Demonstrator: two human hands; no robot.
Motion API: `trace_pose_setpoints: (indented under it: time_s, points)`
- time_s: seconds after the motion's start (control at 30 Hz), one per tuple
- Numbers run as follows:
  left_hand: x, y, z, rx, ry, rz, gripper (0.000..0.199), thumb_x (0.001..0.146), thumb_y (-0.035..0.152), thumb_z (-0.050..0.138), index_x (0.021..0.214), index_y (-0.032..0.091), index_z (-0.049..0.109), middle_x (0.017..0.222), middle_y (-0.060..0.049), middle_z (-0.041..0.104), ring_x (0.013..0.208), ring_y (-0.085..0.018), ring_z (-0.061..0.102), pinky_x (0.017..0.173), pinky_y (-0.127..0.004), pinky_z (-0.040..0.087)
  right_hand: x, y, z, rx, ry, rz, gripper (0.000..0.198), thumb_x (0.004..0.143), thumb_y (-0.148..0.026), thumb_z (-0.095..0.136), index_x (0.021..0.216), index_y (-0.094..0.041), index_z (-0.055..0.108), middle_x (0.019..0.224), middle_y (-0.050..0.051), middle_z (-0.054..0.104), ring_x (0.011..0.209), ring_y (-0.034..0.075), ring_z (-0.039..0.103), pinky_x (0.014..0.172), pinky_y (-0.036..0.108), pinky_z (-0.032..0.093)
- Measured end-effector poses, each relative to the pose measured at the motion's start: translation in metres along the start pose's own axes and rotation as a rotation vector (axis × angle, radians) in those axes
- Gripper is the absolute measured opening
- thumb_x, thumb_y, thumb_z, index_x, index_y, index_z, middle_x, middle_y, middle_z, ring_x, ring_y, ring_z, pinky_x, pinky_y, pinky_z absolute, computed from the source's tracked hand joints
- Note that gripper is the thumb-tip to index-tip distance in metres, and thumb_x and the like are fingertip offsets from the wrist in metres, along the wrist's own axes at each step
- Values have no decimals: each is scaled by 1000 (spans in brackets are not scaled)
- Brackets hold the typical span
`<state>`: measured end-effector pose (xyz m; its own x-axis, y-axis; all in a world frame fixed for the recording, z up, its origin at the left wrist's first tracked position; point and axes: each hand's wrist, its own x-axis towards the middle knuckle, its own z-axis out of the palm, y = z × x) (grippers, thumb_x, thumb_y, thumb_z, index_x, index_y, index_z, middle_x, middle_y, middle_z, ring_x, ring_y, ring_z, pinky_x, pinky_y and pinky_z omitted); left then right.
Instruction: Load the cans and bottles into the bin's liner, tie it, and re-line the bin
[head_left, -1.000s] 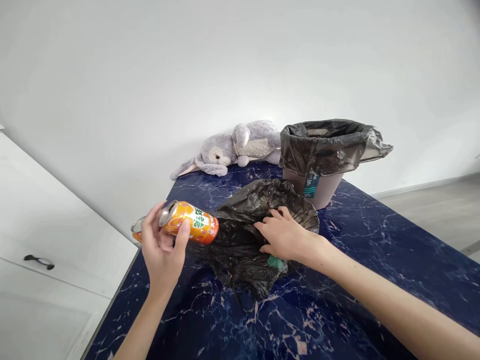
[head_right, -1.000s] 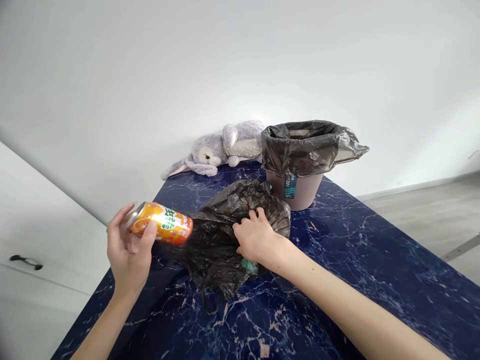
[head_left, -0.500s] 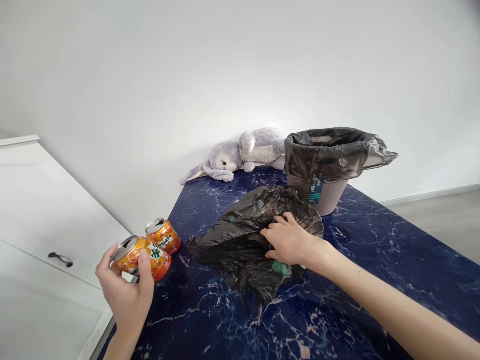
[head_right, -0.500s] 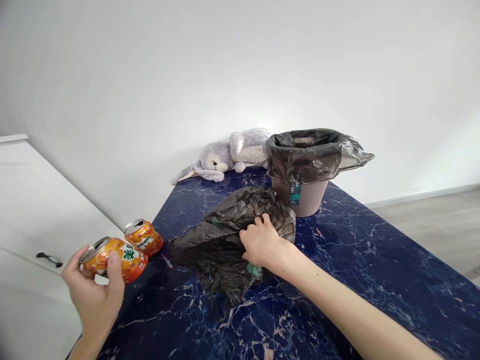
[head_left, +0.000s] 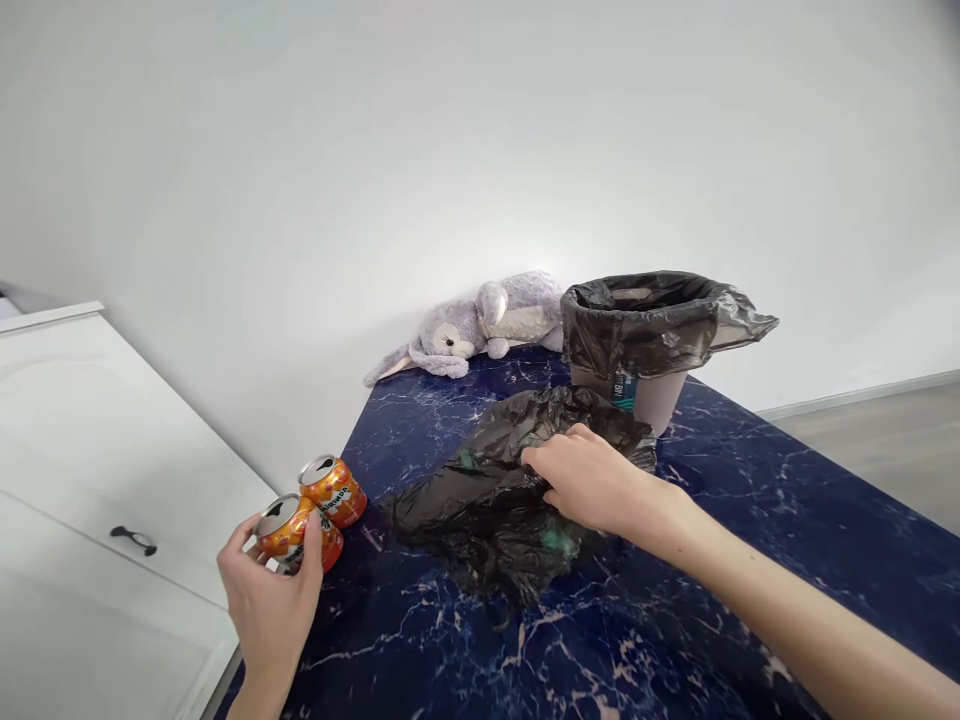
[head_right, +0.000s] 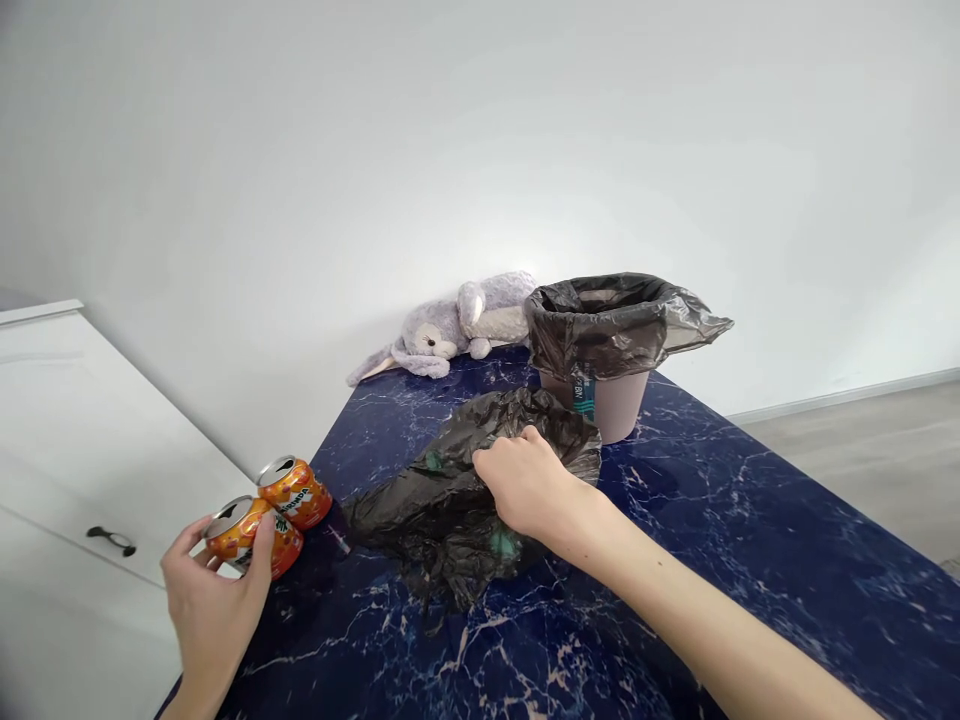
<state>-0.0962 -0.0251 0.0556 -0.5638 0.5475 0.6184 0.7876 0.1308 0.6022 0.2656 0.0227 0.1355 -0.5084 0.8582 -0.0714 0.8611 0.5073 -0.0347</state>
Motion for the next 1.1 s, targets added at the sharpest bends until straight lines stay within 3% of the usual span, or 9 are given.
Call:
trace_pose_setpoints:
  time_s: [0.2, 0.3, 0.37, 0.47, 0.53, 0.6, 0.67, 0.9, 1.1]
  points:
    - [0, -2, 2, 48, -13, 34, 99, 81, 71, 74, 155, 13, 43, 150, -26, 52, 127, -47, 66, 105, -65, 55, -22, 9, -22, 38, 31, -27, 29, 92, -3, 57, 115, -15, 69, 119, 13, 75, 110, 34, 72, 84, 39, 41]
    - [-1, 3, -4, 86, 169, 282, 101, 80, 65, 78, 153, 4, 43, 149, -31, 47, 143, -52, 48, 115, -68, 45, -34, 15, -32, 92, 64, -40, 36, 92, -1, 55, 120, -18, 68, 124, 13, 74, 113, 33, 70, 77, 36, 39]
    - [-8, 13, -11, 84, 268, 500, 68, 88, 51, 75, 138, 8, 56, 135, -26, 56, 138, -48, 51, 115, -67, 45, -41, 20, -36, 139, 105, -63, 39, 91, 1, 54, 120, -20, 68, 121, 11, 73, 110, 31, 71, 73, 34, 38]
    - [-33, 41, -20, -42, -16, 806, 11, 99, 24, 61, 110, 23, 64, 105, -9, 67, 102, -29, 69, 96, -47, 58, -52, 26, -39, 220, 176, -128, 41, 90, 4, 52, 118, -22, 67, 117, 9, 73, 104, 28, 70, 73, 33, 40]
    - [-56, 63, -20, -125, -402, 983, 19, 101, 16, 58, 114, 28, 65, 107, -5, 72, 100, -22, 73, 91, -35, 60, -59, 27, -41, 260, 212, -169, 41, 89, 5, 51, 117, -22, 66, 115, 8, 72, 102, 26, 69, 76, 32, 42]
    - [-77, 81, -11, -110, -647, 996, 31, 105, 17, 53, 133, 27, 62, 123, -8, 75, 114, -22, 74, 100, -33, 61, -66, 27, -43, 280, 237, -200, 41, 88, 5, 52, 116, -22, 66, 114, 8, 71, 102, 26, 67, 79, 32, 43]
    - [-92, 91, 5, -67, -700, 957, 40, 108, 19, 47, 146, 27, 56, 139, -10, 72, 126, -23, 72, 107, -35, 61, -74, 27, -44, 293, 249, -230, 43, 88, 6, 52, 117, -22, 66, 115, 9, 71, 103, 26, 67, 82, 33, 45]
    - [-82, 83, 71, -29, -556, 802, 49, 109, 20, 34, 154, 20, 54, 135, -17, 74, 127, -31, 72, 103, -48, 63, -88, 36, -50, 380, 264, -319, 39, 91, 1, 53, 118, -25, 66, 109, 6, 71, 98, 25, 68, 85, 33, 48]
    - [-58, 77, 115, 79, -557, 931, 51, 103, 23, 44, 150, 22, 63, 139, -17, 73, 140, -39, 62, 119, -64, 46, -89, 45, -54, 403, 247, -309, 34, 92, -1, 53, 112, -24, 68, 107, 6, 72, 96, 25, 68, 86, 32, 50]
